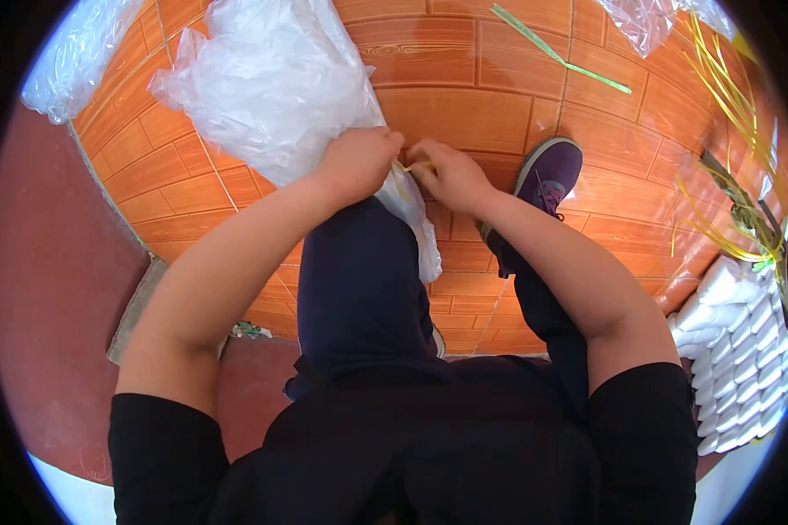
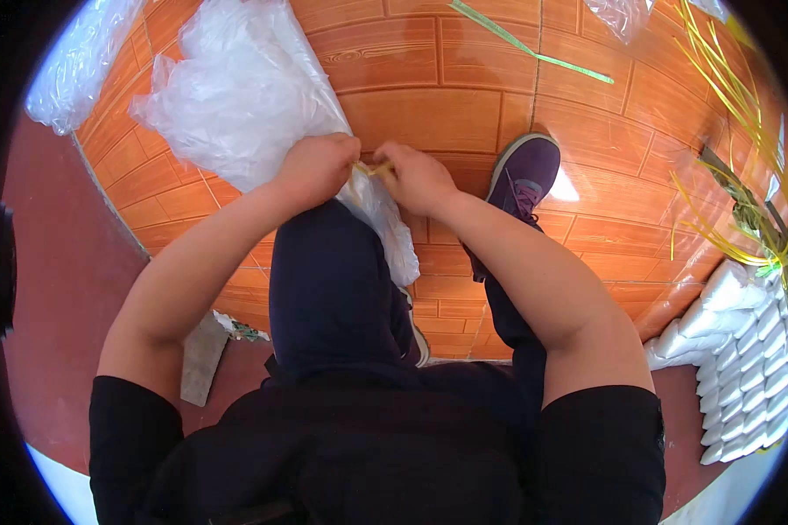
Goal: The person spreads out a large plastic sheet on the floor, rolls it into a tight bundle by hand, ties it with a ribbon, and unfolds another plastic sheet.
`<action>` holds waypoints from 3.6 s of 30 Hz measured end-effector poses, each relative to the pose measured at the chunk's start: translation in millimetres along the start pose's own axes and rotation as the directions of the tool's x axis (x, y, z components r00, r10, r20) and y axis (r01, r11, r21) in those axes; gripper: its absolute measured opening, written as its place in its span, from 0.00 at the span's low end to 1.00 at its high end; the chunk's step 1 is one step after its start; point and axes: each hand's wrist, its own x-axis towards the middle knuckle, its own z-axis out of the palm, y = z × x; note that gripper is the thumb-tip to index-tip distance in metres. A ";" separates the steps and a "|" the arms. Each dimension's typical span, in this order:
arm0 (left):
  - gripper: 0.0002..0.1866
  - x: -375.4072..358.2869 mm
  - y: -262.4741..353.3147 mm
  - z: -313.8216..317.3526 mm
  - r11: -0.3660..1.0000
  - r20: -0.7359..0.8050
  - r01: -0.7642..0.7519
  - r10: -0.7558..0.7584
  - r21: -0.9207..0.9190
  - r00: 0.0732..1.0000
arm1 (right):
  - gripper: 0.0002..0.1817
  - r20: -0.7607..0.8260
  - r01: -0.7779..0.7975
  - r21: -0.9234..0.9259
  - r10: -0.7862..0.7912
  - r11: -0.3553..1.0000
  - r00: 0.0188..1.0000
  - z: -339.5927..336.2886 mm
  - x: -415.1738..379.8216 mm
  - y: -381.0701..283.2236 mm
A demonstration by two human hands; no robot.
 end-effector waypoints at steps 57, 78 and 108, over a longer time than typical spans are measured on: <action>0.33 -126.0 -30.3 74.1 -0.356 -0.087 -0.393 -0.637 -0.848 0.766 | 0.26 -0.101 0.263 0.107 -0.252 0.959 0.962 25.2 -22.5 -217.6; 0.37 -286.0 248.8 -133.0 -0.388 0.045 -0.334 -0.708 -0.859 0.705 | 0.42 0.325 -0.617 0.237 0.538 0.750 0.778 -82.4 -193.6 -263.2; 0.16 -431.2 235.3 -171.4 0.083 0.358 0.779 -0.854 -0.622 0.377 | 0.28 -0.111 -0.215 0.241 0.247 0.946 0.963 -391.2 -128.0 -358.9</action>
